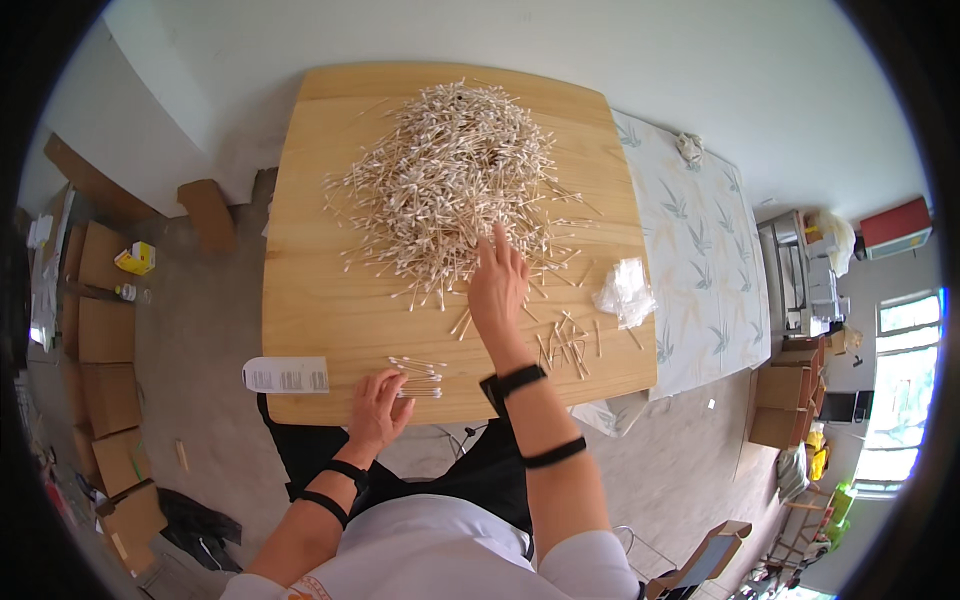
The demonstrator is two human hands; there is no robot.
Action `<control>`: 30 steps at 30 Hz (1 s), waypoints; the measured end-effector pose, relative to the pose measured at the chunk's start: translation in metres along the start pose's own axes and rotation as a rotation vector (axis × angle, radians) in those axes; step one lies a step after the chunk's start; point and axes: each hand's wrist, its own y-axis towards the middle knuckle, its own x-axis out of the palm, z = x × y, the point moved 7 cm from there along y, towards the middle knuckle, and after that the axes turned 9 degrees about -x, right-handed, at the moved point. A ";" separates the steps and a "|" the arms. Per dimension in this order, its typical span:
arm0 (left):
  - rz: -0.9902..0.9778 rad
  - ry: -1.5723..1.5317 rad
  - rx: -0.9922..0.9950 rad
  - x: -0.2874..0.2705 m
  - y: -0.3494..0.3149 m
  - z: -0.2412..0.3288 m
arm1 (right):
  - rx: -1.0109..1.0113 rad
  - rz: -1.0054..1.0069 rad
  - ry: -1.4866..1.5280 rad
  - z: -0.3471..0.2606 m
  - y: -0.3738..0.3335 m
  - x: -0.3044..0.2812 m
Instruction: The person gathers a pile of cotton swabs and moves them to another table. They then pick up a plastic bag before arranging the cotton swabs one by one into a neat row.
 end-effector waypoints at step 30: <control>-0.026 -0.008 0.018 0.002 0.002 0.005 | 0.379 -0.162 0.513 -0.002 -0.080 0.010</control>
